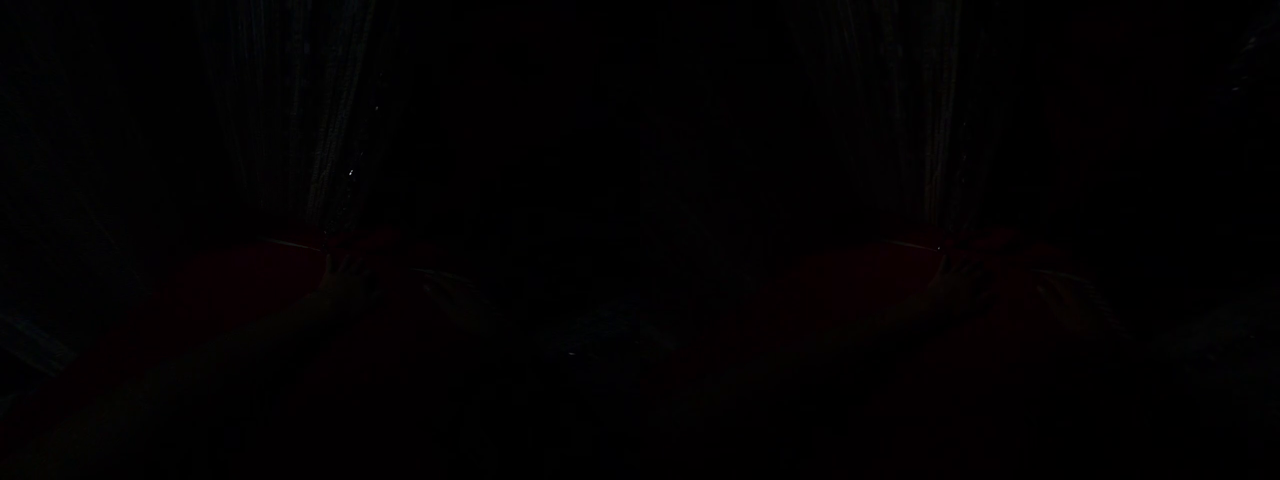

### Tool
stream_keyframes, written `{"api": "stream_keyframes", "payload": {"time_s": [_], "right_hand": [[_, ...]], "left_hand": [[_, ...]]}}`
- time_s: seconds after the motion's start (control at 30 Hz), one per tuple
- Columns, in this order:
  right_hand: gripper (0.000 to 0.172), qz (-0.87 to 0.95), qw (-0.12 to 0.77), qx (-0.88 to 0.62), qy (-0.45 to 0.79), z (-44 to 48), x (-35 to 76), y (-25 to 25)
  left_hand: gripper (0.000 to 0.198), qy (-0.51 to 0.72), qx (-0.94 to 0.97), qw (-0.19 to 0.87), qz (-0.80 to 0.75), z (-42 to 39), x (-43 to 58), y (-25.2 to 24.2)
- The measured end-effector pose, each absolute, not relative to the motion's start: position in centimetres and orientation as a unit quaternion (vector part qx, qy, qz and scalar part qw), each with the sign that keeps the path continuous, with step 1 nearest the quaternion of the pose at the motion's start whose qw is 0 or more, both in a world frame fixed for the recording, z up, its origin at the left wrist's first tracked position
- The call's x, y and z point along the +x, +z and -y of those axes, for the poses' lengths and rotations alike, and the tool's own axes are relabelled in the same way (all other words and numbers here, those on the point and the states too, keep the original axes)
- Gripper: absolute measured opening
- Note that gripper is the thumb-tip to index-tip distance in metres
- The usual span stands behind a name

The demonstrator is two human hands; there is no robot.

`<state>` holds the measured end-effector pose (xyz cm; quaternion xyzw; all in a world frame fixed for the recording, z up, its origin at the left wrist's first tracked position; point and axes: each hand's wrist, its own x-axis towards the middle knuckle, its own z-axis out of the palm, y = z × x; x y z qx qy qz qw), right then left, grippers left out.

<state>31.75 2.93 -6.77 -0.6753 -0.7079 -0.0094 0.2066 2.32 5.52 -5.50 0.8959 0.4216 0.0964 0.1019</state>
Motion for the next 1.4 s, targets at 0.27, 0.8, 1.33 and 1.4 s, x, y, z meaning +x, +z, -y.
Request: {"api": "stream_keyframes", "payload": {"time_s": [0.27, 0.8, 1.33, 1.4], "right_hand": [[0.041, 0.693, 0.212, -0.687, -0.049, -3.3, 31.8, -7.6], [0.040, 0.706, 0.195, -0.679, -0.045, -3.0, 32.3, -7.4], [0.042, 0.699, 0.192, -0.685, -0.068, -3.3, 32.4, -7.8], [0.040, 0.700, 0.195, -0.684, -0.059, -3.2, 32.2, -7.6]], "left_hand": [[0.072, 0.080, 0.893, 0.108, -0.430, -5.4, 2.4, -5.1], [0.074, 0.092, 0.897, 0.093, -0.423, -5.7, 2.4, -5.7], [0.072, 0.096, 0.897, 0.098, -0.421, -5.6, 2.3, -5.6], [0.073, 0.095, 0.897, 0.098, -0.420, -5.6, 2.3, -5.5]]}}
